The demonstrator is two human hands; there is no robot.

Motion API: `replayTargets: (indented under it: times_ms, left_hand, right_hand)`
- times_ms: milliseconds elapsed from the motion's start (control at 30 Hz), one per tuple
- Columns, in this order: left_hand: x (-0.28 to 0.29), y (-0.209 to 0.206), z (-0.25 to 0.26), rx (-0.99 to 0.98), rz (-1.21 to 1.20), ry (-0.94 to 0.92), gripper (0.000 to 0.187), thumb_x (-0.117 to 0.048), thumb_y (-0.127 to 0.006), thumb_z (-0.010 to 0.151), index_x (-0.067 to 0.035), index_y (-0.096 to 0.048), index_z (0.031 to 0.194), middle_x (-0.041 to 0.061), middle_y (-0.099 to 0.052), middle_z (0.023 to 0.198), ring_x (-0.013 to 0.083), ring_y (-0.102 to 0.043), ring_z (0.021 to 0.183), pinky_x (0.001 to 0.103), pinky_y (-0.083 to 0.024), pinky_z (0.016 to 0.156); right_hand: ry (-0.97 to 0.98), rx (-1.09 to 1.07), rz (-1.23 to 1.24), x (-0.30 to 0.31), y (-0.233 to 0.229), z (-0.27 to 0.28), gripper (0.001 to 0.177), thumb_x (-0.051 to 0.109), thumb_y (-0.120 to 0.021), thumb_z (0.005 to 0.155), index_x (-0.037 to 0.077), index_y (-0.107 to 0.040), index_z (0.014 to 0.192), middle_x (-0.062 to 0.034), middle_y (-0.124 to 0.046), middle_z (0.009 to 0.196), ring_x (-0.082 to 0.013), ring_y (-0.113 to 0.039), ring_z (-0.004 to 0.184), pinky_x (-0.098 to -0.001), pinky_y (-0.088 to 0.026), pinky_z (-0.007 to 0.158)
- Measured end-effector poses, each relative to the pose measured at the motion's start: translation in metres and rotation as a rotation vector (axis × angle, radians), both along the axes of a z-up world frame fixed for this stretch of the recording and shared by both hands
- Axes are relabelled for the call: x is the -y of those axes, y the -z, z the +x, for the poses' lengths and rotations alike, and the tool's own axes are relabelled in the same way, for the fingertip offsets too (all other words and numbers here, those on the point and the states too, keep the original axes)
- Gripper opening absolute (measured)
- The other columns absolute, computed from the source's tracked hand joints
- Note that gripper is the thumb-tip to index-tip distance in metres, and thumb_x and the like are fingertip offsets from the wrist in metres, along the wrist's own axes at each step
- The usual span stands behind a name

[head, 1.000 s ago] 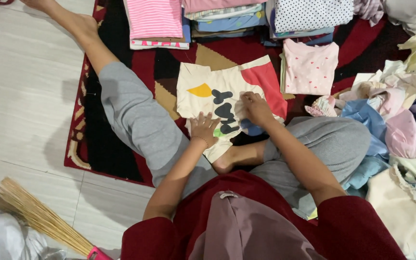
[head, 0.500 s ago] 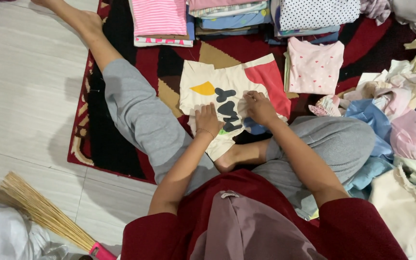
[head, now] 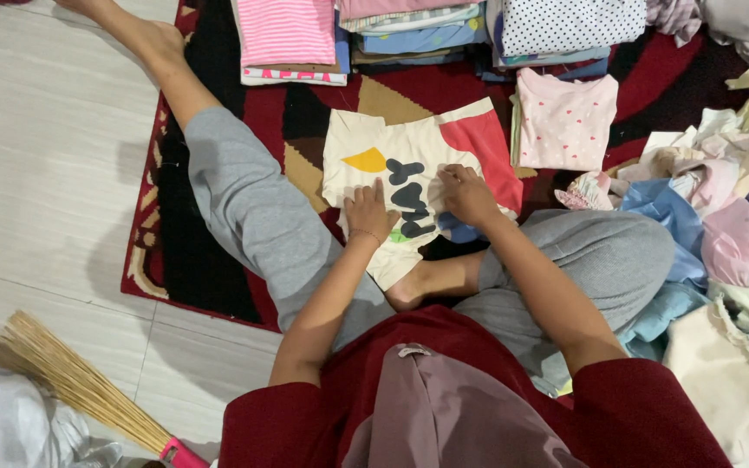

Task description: A person sits on the floor and folds various items of clothing, organizing them into neat stacks.

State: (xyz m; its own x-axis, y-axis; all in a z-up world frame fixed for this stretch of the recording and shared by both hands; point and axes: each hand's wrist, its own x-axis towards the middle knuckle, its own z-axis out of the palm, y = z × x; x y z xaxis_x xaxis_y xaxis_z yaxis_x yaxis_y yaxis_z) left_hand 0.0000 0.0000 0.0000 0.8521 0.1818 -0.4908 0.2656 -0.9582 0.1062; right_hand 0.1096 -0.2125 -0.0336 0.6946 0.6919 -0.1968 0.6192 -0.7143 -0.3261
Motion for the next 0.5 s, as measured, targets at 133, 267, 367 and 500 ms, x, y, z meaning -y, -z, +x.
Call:
replayTargets:
  times_ms: [133, 267, 367, 500]
  left_hand:
    - [0.002, 0.006, -0.005, 0.018, -0.002, 0.044, 0.080, -0.051, -0.054, 0.092, -0.006, -0.027, 0.152, 0.011, -0.048, 0.126, 0.0260, -0.040, 0.116, 0.046, -0.030, 0.096]
    - [-0.002, 0.020, -0.004, 0.118, -0.072, -0.003, 0.067, -0.052, -0.053, 0.092, -0.007, -0.046, 0.140, 0.009, -0.053, 0.115, 0.0229, -0.046, 0.106, 0.042, -0.033, 0.089]
    - [-0.016, 0.039, 0.009, 0.232, -0.152, -0.090, 0.037, -0.035, -0.052, 0.094, -0.011, -0.061, 0.121, 0.007, -0.059, 0.103, 0.0236, -0.054, 0.097, 0.041, -0.040, 0.085]
    - [-0.037, 0.066, 0.025, 0.384, -0.275, -0.174, 0.017, -0.013, -0.059, 0.091, -0.023, -0.065, 0.104, -0.001, -0.058, 0.099, 0.0225, -0.060, 0.098, 0.038, -0.046, 0.087]
  right_hand:
    - [-0.001, 0.002, 0.009, -0.002, -0.003, 0.000, 0.060, 0.019, -0.068, 0.076, 0.011, -0.058, 0.135, -0.0054, -0.046, 0.133, -0.0286, -0.051, 0.119, -0.0432, -0.053, 0.087]
    - [0.006, -0.001, 0.008, 0.000, -0.002, -0.001, 0.060, 0.019, -0.068, 0.076, 0.011, -0.058, 0.134, -0.0053, -0.045, 0.134, -0.0284, -0.050, 0.119, -0.0431, -0.053, 0.087]
    - [0.006, 0.000, 0.008, -0.002, -0.007, -0.001, 0.059, 0.018, -0.067, 0.076, 0.010, -0.058, 0.134, -0.0059, -0.046, 0.134, -0.0289, -0.050, 0.119, -0.0437, -0.053, 0.087]
    - [0.007, 0.003, -0.014, -0.002, -0.008, 0.000, 0.061, 0.020, -0.068, 0.076, 0.011, -0.058, 0.135, -0.0053, -0.045, 0.135, -0.0287, -0.050, 0.120, -0.0436, -0.053, 0.088]
